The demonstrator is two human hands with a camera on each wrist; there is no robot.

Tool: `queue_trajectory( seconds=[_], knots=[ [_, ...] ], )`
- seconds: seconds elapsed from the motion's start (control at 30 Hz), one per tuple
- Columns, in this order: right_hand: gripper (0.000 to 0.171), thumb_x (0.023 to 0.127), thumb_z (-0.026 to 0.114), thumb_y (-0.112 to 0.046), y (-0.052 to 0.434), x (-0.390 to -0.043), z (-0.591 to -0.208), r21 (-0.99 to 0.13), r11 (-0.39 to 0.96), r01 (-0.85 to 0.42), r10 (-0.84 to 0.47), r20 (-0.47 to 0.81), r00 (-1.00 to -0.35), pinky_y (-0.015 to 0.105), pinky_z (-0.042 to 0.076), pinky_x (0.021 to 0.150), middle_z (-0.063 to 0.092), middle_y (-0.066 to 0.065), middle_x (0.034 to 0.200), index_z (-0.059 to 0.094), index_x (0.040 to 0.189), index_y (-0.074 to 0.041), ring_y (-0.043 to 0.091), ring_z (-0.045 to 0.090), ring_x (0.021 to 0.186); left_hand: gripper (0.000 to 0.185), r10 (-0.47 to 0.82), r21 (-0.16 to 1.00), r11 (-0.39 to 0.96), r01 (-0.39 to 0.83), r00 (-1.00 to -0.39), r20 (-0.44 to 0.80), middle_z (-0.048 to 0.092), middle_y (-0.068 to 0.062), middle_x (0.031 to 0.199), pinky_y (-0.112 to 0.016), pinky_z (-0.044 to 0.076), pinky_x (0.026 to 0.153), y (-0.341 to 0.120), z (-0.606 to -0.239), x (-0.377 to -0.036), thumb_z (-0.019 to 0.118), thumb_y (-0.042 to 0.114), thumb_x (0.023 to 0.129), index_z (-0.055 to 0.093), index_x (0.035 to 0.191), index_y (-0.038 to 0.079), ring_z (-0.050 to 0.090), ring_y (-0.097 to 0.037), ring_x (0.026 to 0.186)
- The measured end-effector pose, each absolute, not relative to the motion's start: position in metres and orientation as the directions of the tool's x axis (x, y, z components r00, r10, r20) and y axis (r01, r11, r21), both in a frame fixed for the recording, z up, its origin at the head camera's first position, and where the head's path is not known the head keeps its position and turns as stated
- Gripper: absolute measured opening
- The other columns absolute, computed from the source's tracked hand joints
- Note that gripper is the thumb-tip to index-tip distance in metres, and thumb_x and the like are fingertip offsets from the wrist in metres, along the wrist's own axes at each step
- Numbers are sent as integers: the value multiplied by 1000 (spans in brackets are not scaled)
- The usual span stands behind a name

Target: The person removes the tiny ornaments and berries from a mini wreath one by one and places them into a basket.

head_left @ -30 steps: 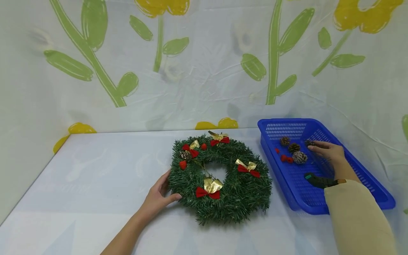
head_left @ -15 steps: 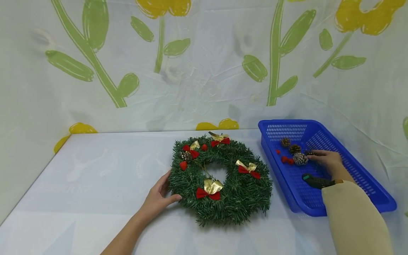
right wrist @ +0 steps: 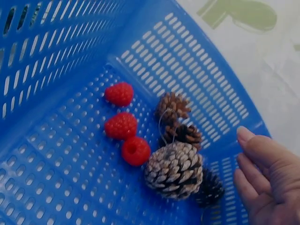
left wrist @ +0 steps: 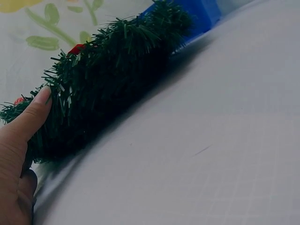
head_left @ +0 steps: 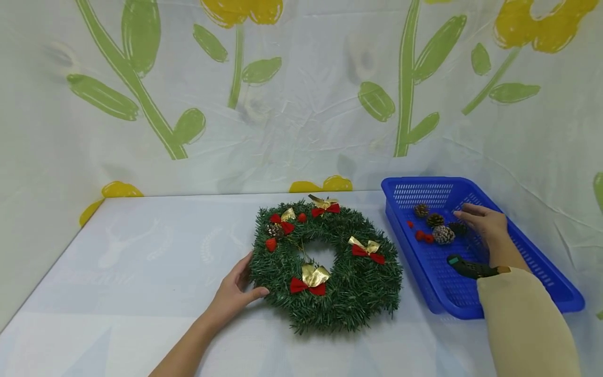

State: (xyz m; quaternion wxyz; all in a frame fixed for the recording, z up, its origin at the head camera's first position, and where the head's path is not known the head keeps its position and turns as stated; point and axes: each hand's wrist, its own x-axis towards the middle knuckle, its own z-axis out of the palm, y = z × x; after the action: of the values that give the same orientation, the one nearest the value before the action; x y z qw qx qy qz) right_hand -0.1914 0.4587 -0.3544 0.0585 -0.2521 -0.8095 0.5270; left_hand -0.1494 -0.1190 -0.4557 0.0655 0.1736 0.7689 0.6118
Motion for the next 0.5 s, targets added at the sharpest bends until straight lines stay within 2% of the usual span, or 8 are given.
queue_trajectory(
  seconds=[0.03, 0.1, 0.17, 0.23, 0.3, 0.43, 0.5],
  knots=[
    [85, 78, 76, -36, 458, -192, -353, -893, 315, 322, 446, -160, -880, 16, 51, 90, 61, -25, 99, 35, 144, -1, 2, 58, 109, 92, 348, 964, 191, 184, -931, 109, 29, -18, 152, -22, 31, 110, -119, -456, -149, 76, 13, 79, 20, 151, 5, 28, -32, 139],
    [82, 79, 77, -30, 458, -191, -350, -914, 311, 261, 388, -129, -913, 8, 52, 77, 57, -33, 84, 36, 143, 1, -12, 58, 89, 92, 349, 965, 191, 180, -931, 105, 28, -18, 152, -32, 30, 112, -119, -457, -149, 76, 14, 79, 20, 151, 5, 27, -32, 139],
    [76, 81, 76, -24, 456, -191, -347, -938, 291, 188, 329, -87, -940, 5, 51, 70, 60, -32, 82, 39, 142, 3, -16, 57, 77, 91, 350, 965, 191, 178, -931, 102, 28, -18, 152, -40, 29, 112, -119, -457, -149, 76, 14, 80, 20, 151, 6, 27, -32, 139],
    [68, 84, 73, -21, 453, -191, -343, -947, 294, 127, 276, -43, -960, 4, 50, 70, 62, -30, 85, 43, 140, 2, -15, 58, 78, 91, 348, 966, 191, 176, -932, 101, 28, -18, 152, -42, 28, 112, -119, -458, -149, 76, 15, 80, 20, 151, 6, 27, -32, 140],
    [57, 84, 73, -18, 451, -192, -339, -961, 264, 86, 252, -18, -968, 5, 51, 71, 64, -28, 87, 52, 134, -3, -13, 60, 81, 91, 348, 965, 192, 177, -932, 101, 27, -17, 153, -43, 27, 112, -119, -458, -149, 76, 15, 80, 20, 151, 7, 26, -32, 140],
    [25, 85, 72, -19, 444, -197, -328, -965, 257, 55, 218, 3, -976, 7, 52, 74, 65, -25, 89, 71, 109, -24, -10, 62, 85, 91, 347, 966, 189, 179, -932, 105, 26, -18, 153, -42, 27, 112, -119, -457, -149, 76, 15, 80, 20, 151, 6, 26, -32, 140],
    [20, 87, 69, -15, 440, -200, -324, -972, 235, 24, 167, 16, -986, 10, 53, 76, 67, -22, 92, 73, 103, -26, -6, 64, 88, 91, 347, 966, 185, 183, -932, 110, 26, -18, 153, -42, 26, 112, -119, -457, -149, 76, 14, 79, 20, 151, 6, 26, -32, 140]
  ],
)
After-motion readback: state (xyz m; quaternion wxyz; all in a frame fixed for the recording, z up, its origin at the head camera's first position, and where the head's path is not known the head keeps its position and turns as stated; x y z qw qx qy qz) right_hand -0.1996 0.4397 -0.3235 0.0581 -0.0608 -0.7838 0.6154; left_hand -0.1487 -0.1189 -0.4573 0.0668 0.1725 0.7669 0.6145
